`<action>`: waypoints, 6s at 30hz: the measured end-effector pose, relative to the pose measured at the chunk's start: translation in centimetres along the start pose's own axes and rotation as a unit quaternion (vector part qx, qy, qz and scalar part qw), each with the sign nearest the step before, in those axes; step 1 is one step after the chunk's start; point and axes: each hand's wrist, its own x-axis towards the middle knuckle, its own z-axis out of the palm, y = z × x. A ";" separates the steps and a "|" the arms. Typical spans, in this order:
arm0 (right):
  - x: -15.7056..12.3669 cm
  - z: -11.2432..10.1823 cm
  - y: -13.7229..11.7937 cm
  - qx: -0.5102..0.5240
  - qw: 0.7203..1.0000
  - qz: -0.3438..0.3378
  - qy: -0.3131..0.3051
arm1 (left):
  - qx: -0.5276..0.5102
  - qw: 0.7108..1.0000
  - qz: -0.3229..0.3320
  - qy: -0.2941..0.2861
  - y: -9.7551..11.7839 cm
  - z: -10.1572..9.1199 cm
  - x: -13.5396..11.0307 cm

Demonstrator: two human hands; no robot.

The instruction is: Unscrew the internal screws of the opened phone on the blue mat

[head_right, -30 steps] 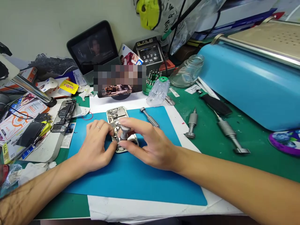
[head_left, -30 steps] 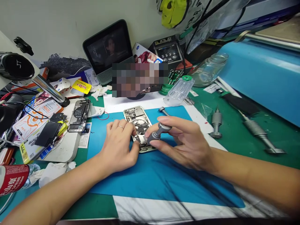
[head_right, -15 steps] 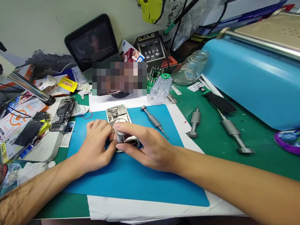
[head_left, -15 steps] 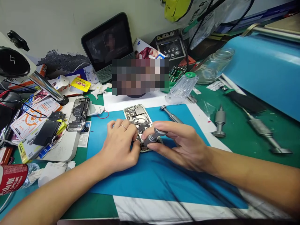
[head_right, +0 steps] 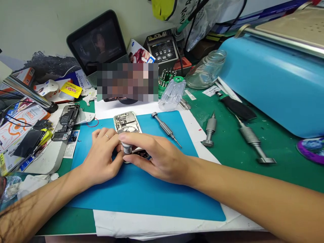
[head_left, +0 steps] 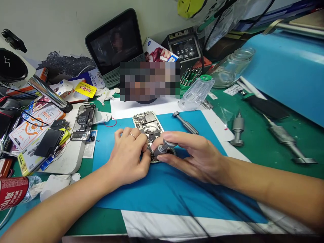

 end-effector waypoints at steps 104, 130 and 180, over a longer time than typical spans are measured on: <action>0.9 -0.5 -0.7 0.073 0.970 0.187 0.134 | -0.037 0.994 0.063 0.080 -0.4 0.4 0.0; 1.0 -0.6 -0.8 0.053 0.972 0.180 0.140 | -0.020 0.998 -0.036 0.053 0.0 0.0 -0.1; 1.5 -0.6 -1.1 -0.091 0.994 -0.060 -0.005 | -0.009 0.999 -0.043 0.017 -0.3 0.1 0.1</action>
